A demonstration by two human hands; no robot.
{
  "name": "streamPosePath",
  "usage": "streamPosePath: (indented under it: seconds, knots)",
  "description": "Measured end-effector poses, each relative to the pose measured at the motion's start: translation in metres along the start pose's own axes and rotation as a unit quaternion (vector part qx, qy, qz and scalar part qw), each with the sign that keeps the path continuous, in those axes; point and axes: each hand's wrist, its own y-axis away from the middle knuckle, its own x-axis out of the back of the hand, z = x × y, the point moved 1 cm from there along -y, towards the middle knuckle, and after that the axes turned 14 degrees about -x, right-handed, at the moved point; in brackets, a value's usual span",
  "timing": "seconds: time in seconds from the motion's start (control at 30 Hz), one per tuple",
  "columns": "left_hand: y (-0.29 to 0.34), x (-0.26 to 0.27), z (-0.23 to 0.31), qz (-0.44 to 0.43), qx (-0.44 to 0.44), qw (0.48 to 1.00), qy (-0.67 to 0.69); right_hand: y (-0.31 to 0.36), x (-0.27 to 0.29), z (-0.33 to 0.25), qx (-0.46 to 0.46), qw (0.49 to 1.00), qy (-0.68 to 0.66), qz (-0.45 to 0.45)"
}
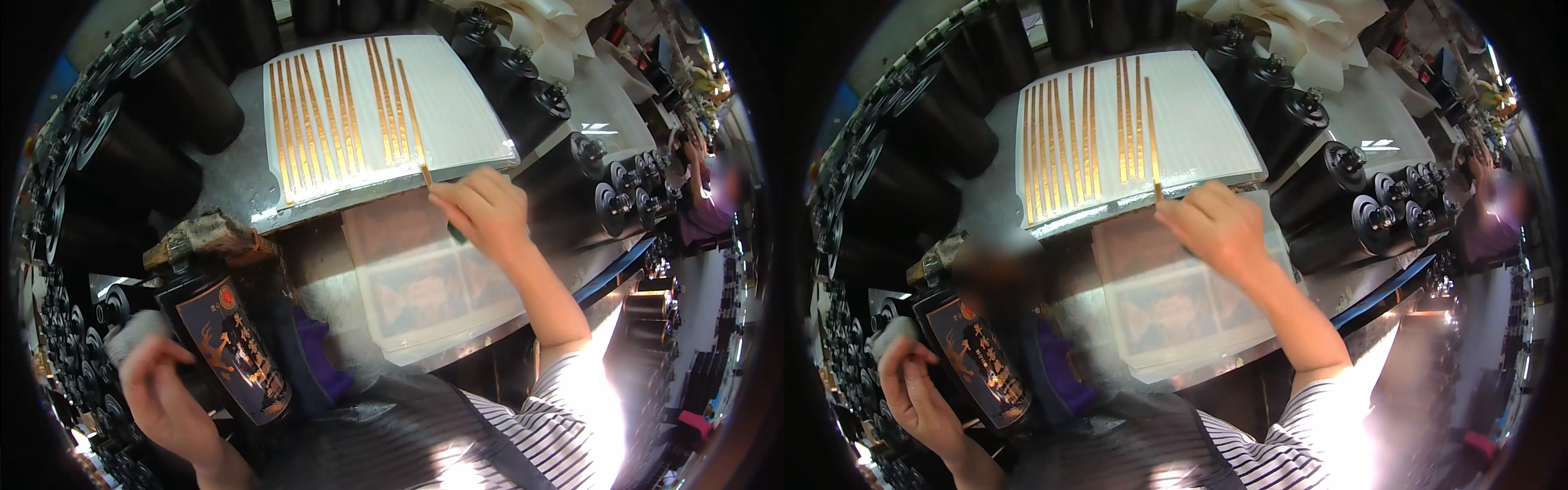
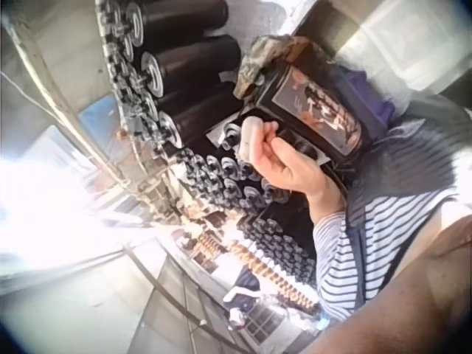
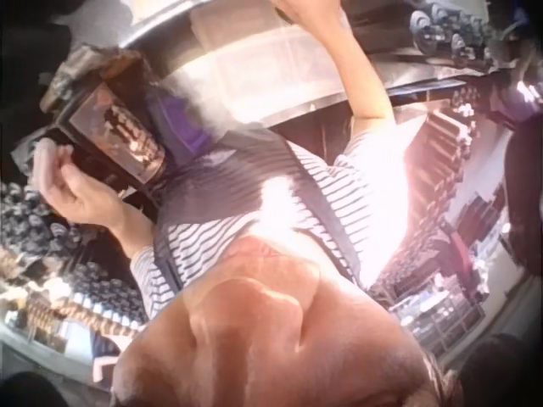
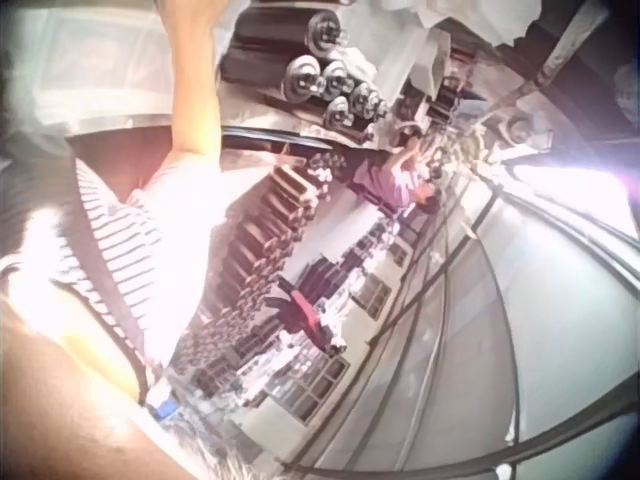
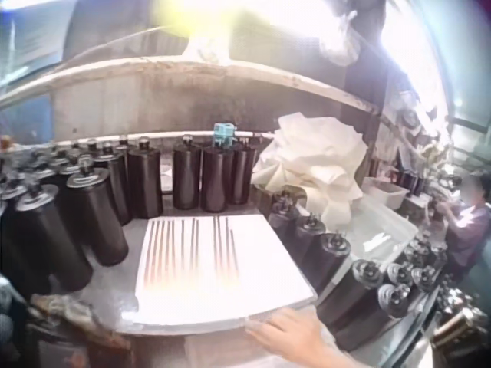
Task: The person applies a printed label to a black cylindrical container, smooths it with a green plastic squeegee, and then applies a gold foil strip to the top and bottom edges. The person repeats this process on multiple cylinders, using a cloth to wipe the surfaces before and after application.
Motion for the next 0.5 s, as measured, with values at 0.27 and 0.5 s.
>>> streamPosePath:
  seconds: [0.27,0.5]
  knots:
    - [-0.035,-0.083,0.039,-0.236,0.302,0.873,0.301,-0.01,0.051,-0.138,0.048,0.98,-0.194,0.008]
    - [-0.029,-0.046,0.051,-0.292,0.194,0.926,0.143,-0.04,0.042,-0.153,-0.158,0.852,-0.384,-0.32]
